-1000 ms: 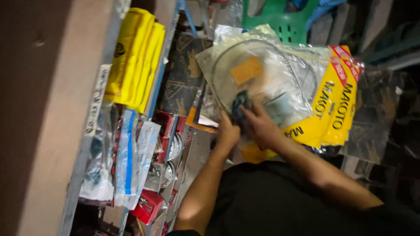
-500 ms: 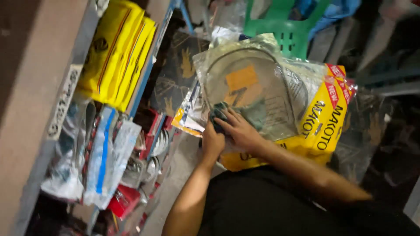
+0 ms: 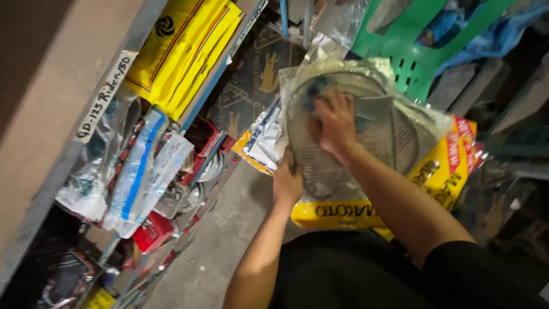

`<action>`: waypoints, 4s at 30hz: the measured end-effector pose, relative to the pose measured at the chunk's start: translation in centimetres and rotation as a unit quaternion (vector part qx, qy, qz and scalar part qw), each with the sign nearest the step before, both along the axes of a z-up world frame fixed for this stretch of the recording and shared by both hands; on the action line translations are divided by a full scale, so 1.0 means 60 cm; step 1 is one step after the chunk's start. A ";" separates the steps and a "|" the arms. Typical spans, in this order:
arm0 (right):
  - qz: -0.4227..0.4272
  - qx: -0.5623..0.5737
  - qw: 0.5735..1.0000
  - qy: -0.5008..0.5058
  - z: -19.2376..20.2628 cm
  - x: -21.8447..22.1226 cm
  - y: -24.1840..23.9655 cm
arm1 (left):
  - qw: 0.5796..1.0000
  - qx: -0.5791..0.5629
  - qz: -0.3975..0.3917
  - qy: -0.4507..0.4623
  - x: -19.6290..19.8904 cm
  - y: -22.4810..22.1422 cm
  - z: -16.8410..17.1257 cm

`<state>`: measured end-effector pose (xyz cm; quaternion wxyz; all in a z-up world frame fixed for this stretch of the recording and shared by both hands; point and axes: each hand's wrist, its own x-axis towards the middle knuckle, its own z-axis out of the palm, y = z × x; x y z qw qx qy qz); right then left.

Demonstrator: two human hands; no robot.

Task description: The person wipes the exterior of plastic packages containing motorcycle cables with a cloth.

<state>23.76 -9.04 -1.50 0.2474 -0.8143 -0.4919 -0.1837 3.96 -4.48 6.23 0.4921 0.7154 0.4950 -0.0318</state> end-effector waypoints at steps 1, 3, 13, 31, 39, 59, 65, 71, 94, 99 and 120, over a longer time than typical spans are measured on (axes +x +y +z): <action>-0.007 0.001 1.000 0.004 -0.052 -0.032 0.009 | 1.000 0.001 -0.007 0.004 -0.004 0.005 0.003; 0.116 0.027 0.992 0.040 -0.149 -0.080 0.022 | 0.998 -0.001 0.006 -0.062 0.006 0.014 0.013; -0.103 -0.007 0.994 0.026 0.046 -0.030 -0.104 | 0.832 0.420 -0.358 -0.064 0.035 0.053 -0.068; -0.101 -0.131 0.984 0.070 0.023 -0.101 -0.259 | 0.826 0.252 -0.503 0.044 0.051 0.086 -0.017; -0.151 -0.079 0.985 -0.011 0.023 0.034 -0.101 | 0.830 0.269 -0.486 0.045 0.051 0.072 -0.014; -0.170 -0.137 0.976 -0.008 0.031 0.115 -0.049 | 0.860 0.224 -0.447 0.105 0.042 0.052 0.015; -0.159 -0.125 0.979 0.011 -0.023 -0.027 -0.089 | 0.867 0.214 -0.444 0.075 0.039 0.064 -0.004; -0.069 -0.082 0.993 0.056 0.018 -0.232 -0.141 | 0.837 0.171 -0.519 0.021 0.031 0.118 -0.034; 0.021 -0.081 0.996 -0.002 -0.043 -0.347 -0.195 | 0.768 0.227 -0.592 0.094 0.033 0.145 -0.082; -0.154 -0.133 0.970 0.129 0.096 -0.249 -0.187 | 0.785 0.197 -0.581 0.088 0.028 0.142 -0.042; 0.111 -0.071 0.990 0.054 -0.084 -0.043 0.082 | 0.830 0.212 -0.468 0.217 0.053 0.066 0.056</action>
